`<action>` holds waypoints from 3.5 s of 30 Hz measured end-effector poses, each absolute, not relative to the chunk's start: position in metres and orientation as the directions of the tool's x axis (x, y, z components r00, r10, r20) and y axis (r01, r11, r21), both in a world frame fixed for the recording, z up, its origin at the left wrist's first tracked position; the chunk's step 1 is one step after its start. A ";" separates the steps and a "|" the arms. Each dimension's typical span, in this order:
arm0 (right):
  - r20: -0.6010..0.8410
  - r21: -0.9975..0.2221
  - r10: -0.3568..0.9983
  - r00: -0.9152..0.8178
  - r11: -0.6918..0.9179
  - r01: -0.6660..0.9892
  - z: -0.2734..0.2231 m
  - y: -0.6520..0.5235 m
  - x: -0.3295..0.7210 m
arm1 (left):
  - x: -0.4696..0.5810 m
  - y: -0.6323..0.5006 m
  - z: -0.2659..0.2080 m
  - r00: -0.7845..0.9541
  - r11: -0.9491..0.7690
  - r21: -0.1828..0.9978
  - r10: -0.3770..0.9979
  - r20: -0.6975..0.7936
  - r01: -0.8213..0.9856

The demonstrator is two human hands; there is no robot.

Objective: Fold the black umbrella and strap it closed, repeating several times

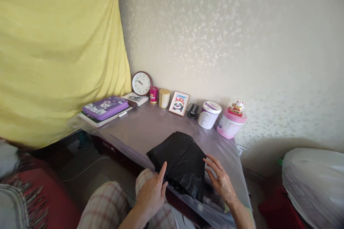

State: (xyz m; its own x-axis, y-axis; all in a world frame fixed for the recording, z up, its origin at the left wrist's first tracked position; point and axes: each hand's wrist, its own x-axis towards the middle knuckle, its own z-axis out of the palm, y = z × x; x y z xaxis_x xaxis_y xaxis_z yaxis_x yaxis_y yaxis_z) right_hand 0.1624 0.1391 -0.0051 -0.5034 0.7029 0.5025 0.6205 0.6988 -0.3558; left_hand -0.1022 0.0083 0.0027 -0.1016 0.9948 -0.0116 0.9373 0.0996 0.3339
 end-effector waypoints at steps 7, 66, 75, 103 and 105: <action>0.468 -0.348 0.644 -0.606 0.764 0.543 0.008 0.116 0.144 | -0.103 0.010 0.001 -0.108 0.103 0.341 0.994 -0.005 0.934; 0.394 -0.085 0.577 -0.715 0.798 0.597 0.022 0.179 -0.026 | -0.104 0.013 -0.009 -0.012 0.024 0.286 0.999 -0.045 0.958; 0.417 -0.082 0.563 -0.714 0.805 0.587 0.021 0.180 -0.027 | -0.102 0.013 -0.011 -0.073 0.077 0.301 0.997 -0.025 0.950; 0.592 -0.151 0.590 -0.550 0.751 0.643 0.004 0.245 0.035 | -0.102 0.012 -0.007 -0.096 0.115 0.359 0.993 -0.071 0.926; 0.636 -0.174 0.605 -0.480 0.718 0.674 0.010 0.241 0.039 | -0.102 0.012 -0.009 -0.101 0.119 0.369 0.993 -0.068 0.922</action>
State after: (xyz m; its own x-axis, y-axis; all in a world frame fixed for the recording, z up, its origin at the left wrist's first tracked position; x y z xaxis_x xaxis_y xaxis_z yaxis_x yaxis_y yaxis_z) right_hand 0.0390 0.2415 0.0099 -0.4801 0.6046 0.6355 0.6736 0.7182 -0.1745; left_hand -0.1017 0.0116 -0.0085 -0.1008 0.9926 -0.0681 0.9218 0.1190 0.3689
